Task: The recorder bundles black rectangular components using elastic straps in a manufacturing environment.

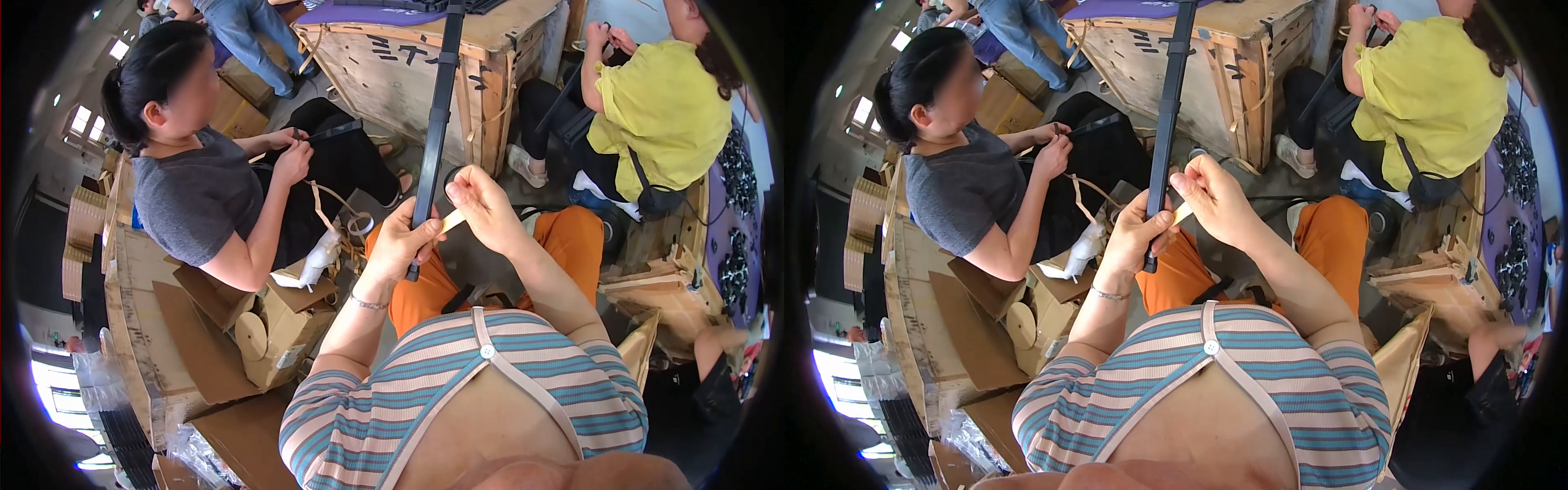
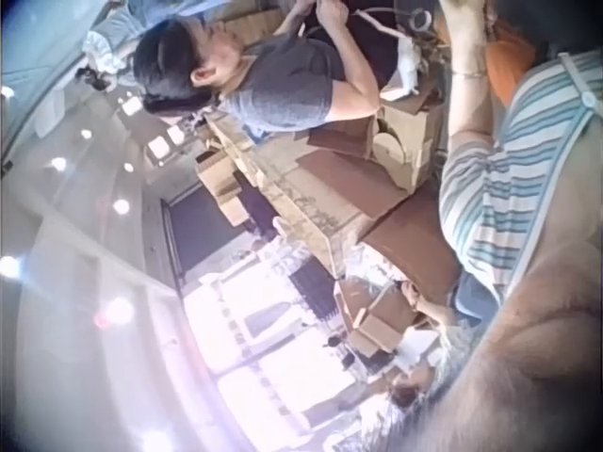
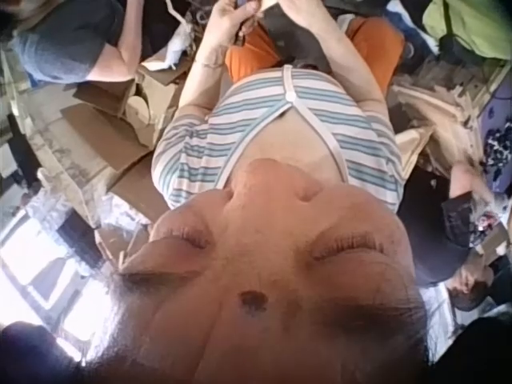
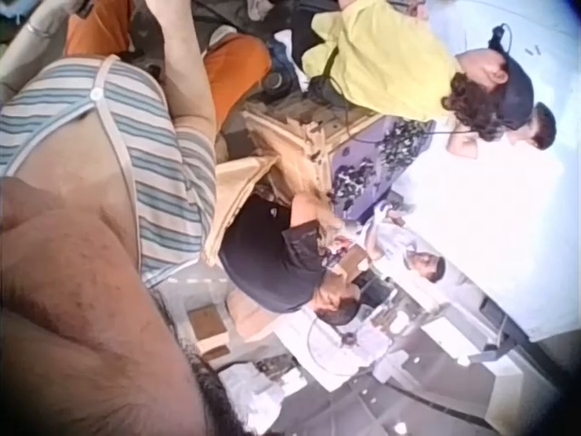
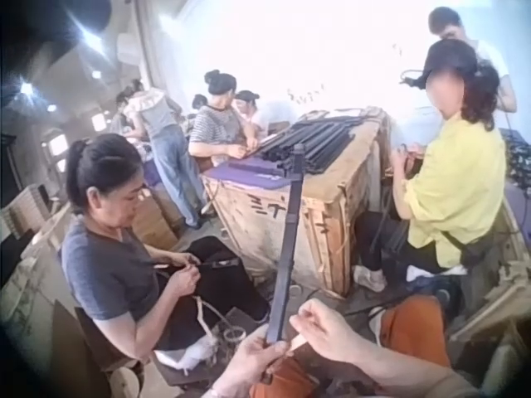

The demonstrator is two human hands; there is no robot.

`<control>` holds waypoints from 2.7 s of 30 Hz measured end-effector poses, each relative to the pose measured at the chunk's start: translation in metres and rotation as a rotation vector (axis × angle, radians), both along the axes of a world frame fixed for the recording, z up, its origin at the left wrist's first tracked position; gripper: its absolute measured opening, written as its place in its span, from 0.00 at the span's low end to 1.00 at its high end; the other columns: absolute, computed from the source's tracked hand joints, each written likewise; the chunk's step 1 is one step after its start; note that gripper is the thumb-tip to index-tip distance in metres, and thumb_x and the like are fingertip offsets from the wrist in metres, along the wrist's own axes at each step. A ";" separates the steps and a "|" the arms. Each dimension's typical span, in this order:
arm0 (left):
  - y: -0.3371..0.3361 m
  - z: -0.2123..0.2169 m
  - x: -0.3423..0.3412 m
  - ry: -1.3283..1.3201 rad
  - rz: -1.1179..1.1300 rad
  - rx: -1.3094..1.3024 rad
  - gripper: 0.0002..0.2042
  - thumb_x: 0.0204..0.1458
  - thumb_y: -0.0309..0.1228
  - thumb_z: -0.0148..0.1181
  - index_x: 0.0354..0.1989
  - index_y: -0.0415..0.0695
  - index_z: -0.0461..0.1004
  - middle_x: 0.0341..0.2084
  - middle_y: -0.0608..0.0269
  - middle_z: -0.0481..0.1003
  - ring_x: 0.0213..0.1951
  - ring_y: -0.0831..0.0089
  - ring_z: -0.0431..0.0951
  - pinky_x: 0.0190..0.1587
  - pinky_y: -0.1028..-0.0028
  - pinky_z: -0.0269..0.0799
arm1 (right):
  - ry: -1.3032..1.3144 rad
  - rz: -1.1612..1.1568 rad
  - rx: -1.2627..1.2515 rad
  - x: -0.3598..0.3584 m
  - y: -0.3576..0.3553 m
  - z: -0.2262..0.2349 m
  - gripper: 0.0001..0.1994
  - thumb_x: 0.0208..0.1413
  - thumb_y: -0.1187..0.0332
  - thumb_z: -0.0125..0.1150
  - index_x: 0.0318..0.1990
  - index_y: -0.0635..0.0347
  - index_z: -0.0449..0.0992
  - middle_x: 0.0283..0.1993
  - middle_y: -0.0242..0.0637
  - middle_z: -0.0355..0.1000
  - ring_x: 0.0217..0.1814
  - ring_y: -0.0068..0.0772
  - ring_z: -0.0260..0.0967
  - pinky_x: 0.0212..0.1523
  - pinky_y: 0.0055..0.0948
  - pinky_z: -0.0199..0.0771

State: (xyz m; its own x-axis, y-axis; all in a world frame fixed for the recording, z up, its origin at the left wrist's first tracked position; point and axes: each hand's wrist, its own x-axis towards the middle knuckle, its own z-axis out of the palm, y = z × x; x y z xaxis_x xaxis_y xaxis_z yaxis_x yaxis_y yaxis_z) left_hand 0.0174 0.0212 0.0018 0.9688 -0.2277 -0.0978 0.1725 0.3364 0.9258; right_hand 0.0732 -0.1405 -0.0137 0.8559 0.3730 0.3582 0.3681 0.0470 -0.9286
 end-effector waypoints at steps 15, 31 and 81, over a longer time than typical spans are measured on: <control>0.007 -0.002 0.000 0.004 0.069 -0.017 0.06 0.52 0.26 0.55 0.33 0.43 0.64 0.17 0.66 0.67 0.11 0.85 0.59 0.13 0.85 0.52 | 0.155 0.587 0.291 -0.004 -0.023 0.012 0.07 0.55 0.70 0.54 0.33 0.66 0.71 0.40 0.32 0.63 0.25 0.15 0.57 0.28 0.16 0.60; 0.008 0.004 -0.003 -0.053 0.051 -0.013 0.14 0.59 0.39 0.41 0.34 0.40 0.65 0.18 0.66 0.65 0.13 0.82 0.61 0.15 0.84 0.57 | 0.029 0.162 0.003 0.005 -0.005 0.028 0.06 0.55 0.71 0.54 0.31 0.65 0.70 0.25 0.25 0.63 0.26 0.12 0.55 0.27 0.15 0.57; 0.005 -0.003 0.000 -0.287 0.207 0.617 0.18 0.54 0.44 0.52 0.31 0.38 0.67 0.17 0.68 0.68 0.18 0.78 0.67 0.22 0.79 0.63 | -0.060 -0.074 -0.018 0.003 0.010 0.042 0.06 0.46 0.74 0.53 0.29 0.68 0.73 0.26 0.36 0.70 0.30 0.21 0.66 0.32 0.22 0.65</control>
State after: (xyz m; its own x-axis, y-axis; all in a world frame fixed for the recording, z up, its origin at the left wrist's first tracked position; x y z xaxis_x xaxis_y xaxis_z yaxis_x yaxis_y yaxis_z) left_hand 0.0171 0.0257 -0.0017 0.9930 -0.0211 0.1163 -0.1177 -0.2645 0.9572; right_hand 0.0760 -0.1307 0.0279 0.8584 0.3168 0.4035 0.4251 0.0009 -0.9051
